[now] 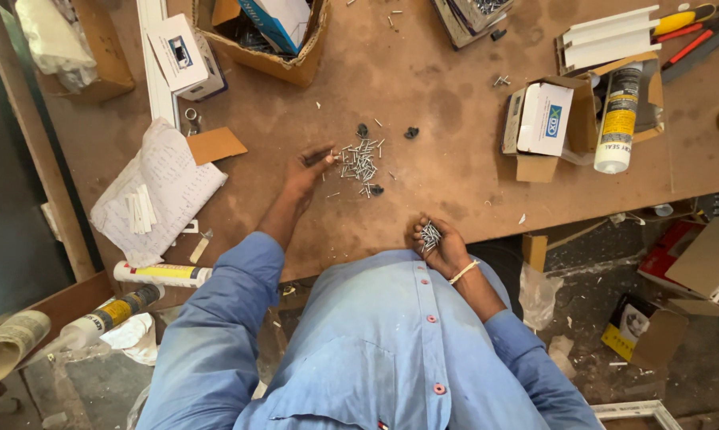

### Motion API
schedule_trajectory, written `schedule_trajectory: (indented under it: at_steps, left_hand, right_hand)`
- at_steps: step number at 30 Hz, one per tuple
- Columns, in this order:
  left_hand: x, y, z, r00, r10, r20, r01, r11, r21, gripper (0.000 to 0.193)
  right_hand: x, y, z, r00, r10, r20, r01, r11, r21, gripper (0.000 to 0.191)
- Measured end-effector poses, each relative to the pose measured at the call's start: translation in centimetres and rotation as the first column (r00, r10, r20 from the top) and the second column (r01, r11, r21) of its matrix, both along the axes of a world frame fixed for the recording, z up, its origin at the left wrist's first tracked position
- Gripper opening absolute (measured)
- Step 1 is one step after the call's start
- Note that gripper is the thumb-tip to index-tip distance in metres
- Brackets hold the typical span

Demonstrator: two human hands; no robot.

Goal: The person opens a small cardboard box and removes white plastic spacers, placing them on the table. They then open another box and pour out screws and black plastic anchors onto the table. The person sorts the screws and anchors by hand, separating them into small piles.

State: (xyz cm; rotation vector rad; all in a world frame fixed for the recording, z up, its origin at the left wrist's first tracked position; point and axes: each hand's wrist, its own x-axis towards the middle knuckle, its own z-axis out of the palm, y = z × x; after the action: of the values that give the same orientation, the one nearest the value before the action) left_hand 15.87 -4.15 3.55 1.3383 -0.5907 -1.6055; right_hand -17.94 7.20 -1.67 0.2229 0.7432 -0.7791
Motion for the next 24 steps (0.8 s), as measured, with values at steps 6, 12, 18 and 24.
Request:
schedule_trajectory:
  at_steps: [6, 12, 18, 24]
  left_hand:
    - [-0.3, 0.3, 0.6, 0.989, -0.015, -0.145, 0.036, 0.989, 0.145, 0.038]
    - [-3.8, 2.9, 0.2, 0.934, -0.351, -0.064, 0.352, 0.936, 0.008, 0.034]
    - [-10.8, 6.5, 3.4, 0.752, -0.615, 0.236, 0.659, 0.706, -0.259, 0.024]
    - [-14.1, 6.9, 4.6, 0.560, -0.588, 0.584, 0.808, 0.542, -0.230, 0.020]
  right_hand:
    - [0.2, -0.2, 0.3, 1.000, -0.005, -0.011, 0.005, 1.000, -0.016, 0.023]
    - [0.6, -0.1, 1.1, 0.998, -0.051, -0.020, 0.052, 0.999, 0.014, 0.029]
    - [0.7, -0.3, 1.5, 0.999, -0.027, -0.036, 0.026, 1.000, -0.011, 0.031]
    - [0.7, 0.2, 1.4, 0.997, 0.048, 0.054, -0.042, 0.993, -0.112, 0.033]
